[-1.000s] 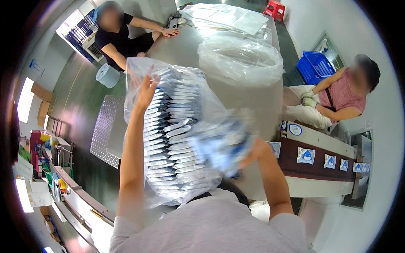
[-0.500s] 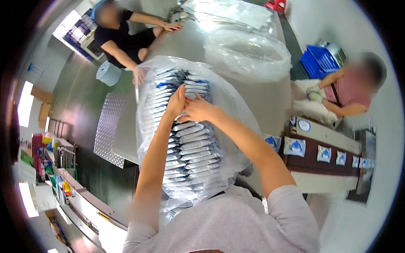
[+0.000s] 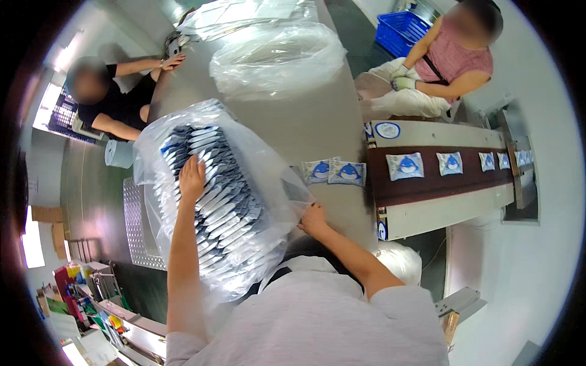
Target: The person picks up several packaged pouches from a conveyor belt, stacks them, and places the stack into a large clear plastic bag. They then pick up a large clear plastic sheet, place it on the table, and fold it over a stack of items.
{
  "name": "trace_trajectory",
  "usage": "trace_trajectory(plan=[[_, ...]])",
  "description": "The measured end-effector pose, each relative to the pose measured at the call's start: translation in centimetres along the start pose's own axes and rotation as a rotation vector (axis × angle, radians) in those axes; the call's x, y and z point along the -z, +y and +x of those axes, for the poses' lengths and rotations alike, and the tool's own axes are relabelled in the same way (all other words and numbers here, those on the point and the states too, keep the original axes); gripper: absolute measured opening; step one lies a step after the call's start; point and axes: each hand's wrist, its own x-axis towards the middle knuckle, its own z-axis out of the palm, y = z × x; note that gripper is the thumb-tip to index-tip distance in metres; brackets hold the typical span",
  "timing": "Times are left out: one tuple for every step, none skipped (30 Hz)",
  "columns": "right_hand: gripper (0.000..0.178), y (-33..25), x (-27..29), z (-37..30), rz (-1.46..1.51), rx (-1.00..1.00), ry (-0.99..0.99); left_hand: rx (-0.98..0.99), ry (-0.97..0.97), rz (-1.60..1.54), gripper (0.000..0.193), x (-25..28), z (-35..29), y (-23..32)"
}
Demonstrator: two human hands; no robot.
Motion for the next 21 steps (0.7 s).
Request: trace_trajectory(plan=[[0.068, -0.3, 0.0, 0.5, 0.012, -0.012, 0.005, 0.019, -0.026, 0.041, 0.042, 0.0, -0.1, -0.2], [0.071, -0.1, -0.2, 1.3, 0.108, -0.051, 0.016, 0.039, -0.073, 0.047, 0.041, 0.2, 0.2, -0.1], [0.075, 0.4, -0.4, 1.6, 0.205, -0.089, 0.029, 0.025, -0.088, 0.033, 0.042, 0.0, 0.3, -0.4], [0.075, 0.8, -1.5, 2.0, 0.217, -0.100, 0.039, 0.023, -0.080, 0.036, 0.042, 0.0, 0.1, -0.7], [0.075, 1.6, -2.6, 2.0, 0.191, -0.108, 0.050, 0.019, -0.070, 0.031, 0.042, -0.1, 0.2, -0.4], [0.075, 2.5, -3.6, 2.0, 0.164, -0.117, 0.061, 0.026, -0.089, 0.018, 0.042, -0.2, 0.5, -0.1], [0.075, 2.6, -3.6, 1.8, 0.171, -0.118, 0.064, 0.049, -0.110, 0.016, 0.042, 0.0, 0.2, -0.3], [0.076, 2.8, -3.1, 1.0, 0.201, -0.128, 0.074, 0.034, -0.105, -0.033, 0.042, 0.0, 0.1, -0.3], [0.076, 3.0, -2.7, 0.4, 0.230, -0.137, 0.085, 0.026, -0.107, -0.034, 0.042, 0.0, 0.2, -0.4], [0.076, 3.4, -2.3, -0.1, 0.235, -0.149, 0.085, 0.021, -0.115, -0.061, 0.041, -0.1, 0.3, -0.2], [0.077, 3.6, -2.0, -0.6, 0.249, -0.152, 0.074, 0.018, -0.123, -0.087, 0.041, -0.2, 0.5, 0.0], [0.078, 3.8, -1.6, -0.9, 0.263, -0.151, 0.063, 0.033, -0.121, -0.051, 0.041, -0.1, 0.5, 0.0], [0.078, 3.7, -0.8, -1.4, 0.264, -0.154, 0.057, 0.035, -0.139, -0.005, 0.041, 0.1, 0.3, -0.4], [0.075, 3.7, 0.4, -1.7, 0.254, -0.135, 0.029, 0.057, -0.165, -0.003, 0.042, 0.2, 0.3, -0.4], [0.071, 3.7, 1.7, -2.0, 0.243, -0.113, 0.000, 0.083, -0.190, 0.001, 0.043, 0.6, 0.1, -0.4], [0.071, 3.9, 3.6, -2.4, 0.239, -0.101, 0.000, 0.092, -0.210, 0.036, 0.044, 1.0, -0.5, -1.5], [0.068, 5.2, 5.7, -2.9, 0.265, -0.072, -0.056, 0.172, -0.291, 0.037, 0.043, 1.8, 0.1, 0.4], [0.065, 6.4, 7.9, -3.2, 0.291, -0.026, -0.112, 0.112, -0.263, 0.088, 0.041, 2.7, -0.8, 0.3], [0.058, 8.4, 10.3, -3.6, 0.302, -0.047, 0.003, 0.052, -0.237, 0.142, 0.038, 3.6, -1.9, 0.1], [0.052, 12.3, 12.2, -4.3, 0.317, -0.103, 0.120, 0.098, -0.127, 0.012, 0.034, 5.8, -0.9, 4.8], [0.038, 17.2, 13.4, -5.3, 0.397, -0.082, 0.293, 0.141, -0.024, -0.122, 0.029, 9.0, -0.1, 11.7]])
